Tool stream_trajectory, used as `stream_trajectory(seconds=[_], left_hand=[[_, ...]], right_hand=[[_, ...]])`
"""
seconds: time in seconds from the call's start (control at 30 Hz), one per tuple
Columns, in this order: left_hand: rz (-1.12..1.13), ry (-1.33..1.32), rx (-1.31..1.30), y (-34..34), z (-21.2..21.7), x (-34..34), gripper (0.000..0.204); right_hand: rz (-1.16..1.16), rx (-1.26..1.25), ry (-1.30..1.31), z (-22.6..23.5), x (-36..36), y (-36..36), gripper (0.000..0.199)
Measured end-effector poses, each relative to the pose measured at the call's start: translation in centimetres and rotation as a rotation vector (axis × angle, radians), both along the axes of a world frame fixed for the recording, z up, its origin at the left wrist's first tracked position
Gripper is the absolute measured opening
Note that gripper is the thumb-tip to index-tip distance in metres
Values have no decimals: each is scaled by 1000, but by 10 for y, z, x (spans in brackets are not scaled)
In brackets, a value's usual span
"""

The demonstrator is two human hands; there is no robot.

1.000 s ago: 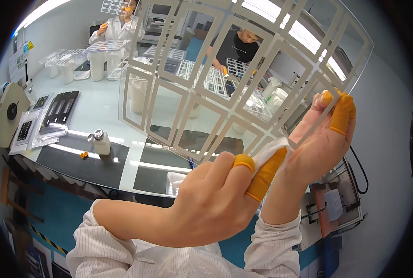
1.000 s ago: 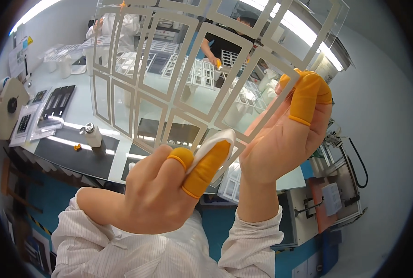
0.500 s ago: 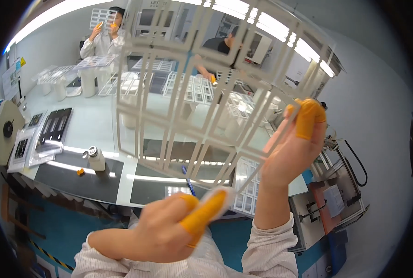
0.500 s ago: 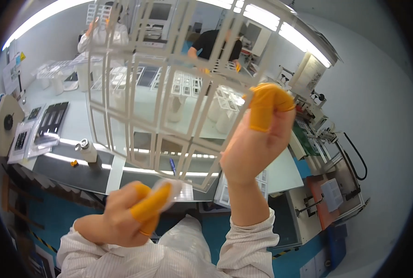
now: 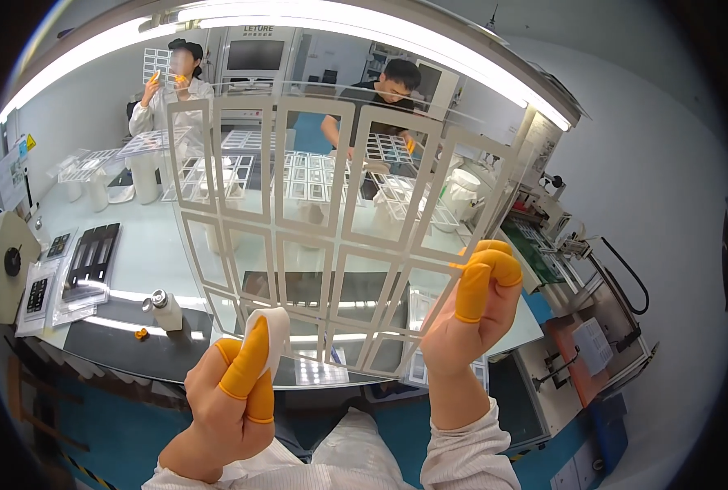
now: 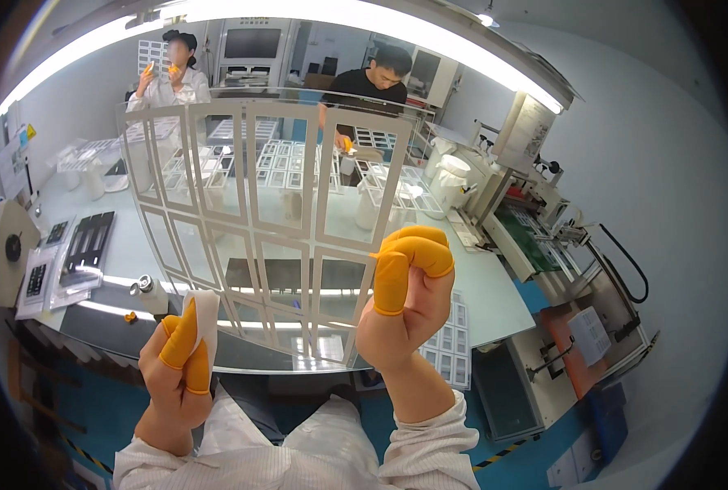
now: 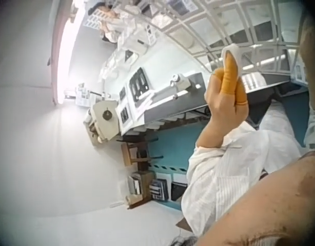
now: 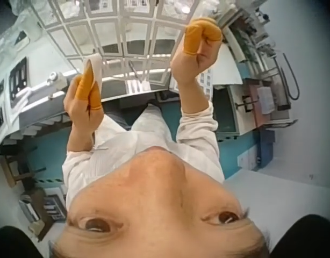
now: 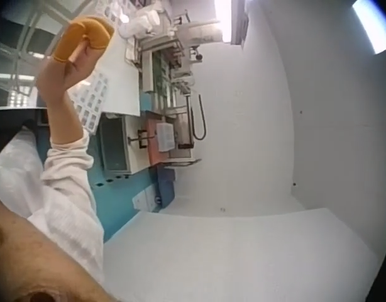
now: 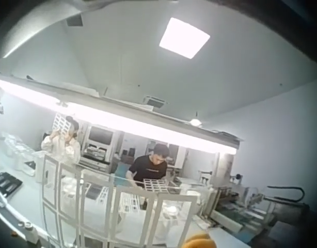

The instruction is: Clean and inspect a white plastic grid frame using a cloth and a marker.

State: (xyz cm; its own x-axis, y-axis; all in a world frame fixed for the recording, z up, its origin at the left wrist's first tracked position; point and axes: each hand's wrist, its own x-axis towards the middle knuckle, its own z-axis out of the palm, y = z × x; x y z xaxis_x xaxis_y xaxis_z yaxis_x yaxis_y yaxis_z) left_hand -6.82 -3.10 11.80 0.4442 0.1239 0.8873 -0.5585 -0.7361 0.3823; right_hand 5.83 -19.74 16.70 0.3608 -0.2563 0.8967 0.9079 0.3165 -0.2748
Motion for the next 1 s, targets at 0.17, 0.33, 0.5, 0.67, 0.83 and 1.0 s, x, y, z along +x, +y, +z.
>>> stream_trajectory(seconds=[0.17,0.33,0.5,0.67,0.83,1.0], left_hand=[[70,-40,15,-3,3,-3,43],[71,-61,142,-14,26,3,41],[122,-172,358,-22,51,15,40],[188,-67,436,-41,74,20,28],[230,-189,316,-37,92,32,33],[278,-410,581,-18,110,53,41]], right_hand=[[-38,-45,-40,-1,-3,-6,16],[-89,14,-15,4,-5,-2,14],[-58,-75,-54,5,-11,-4,16],[-44,-100,-25,9,-18,-1,17],[-89,-29,5,11,-23,4,15],[-80,-133,7,8,-25,-8,18]])
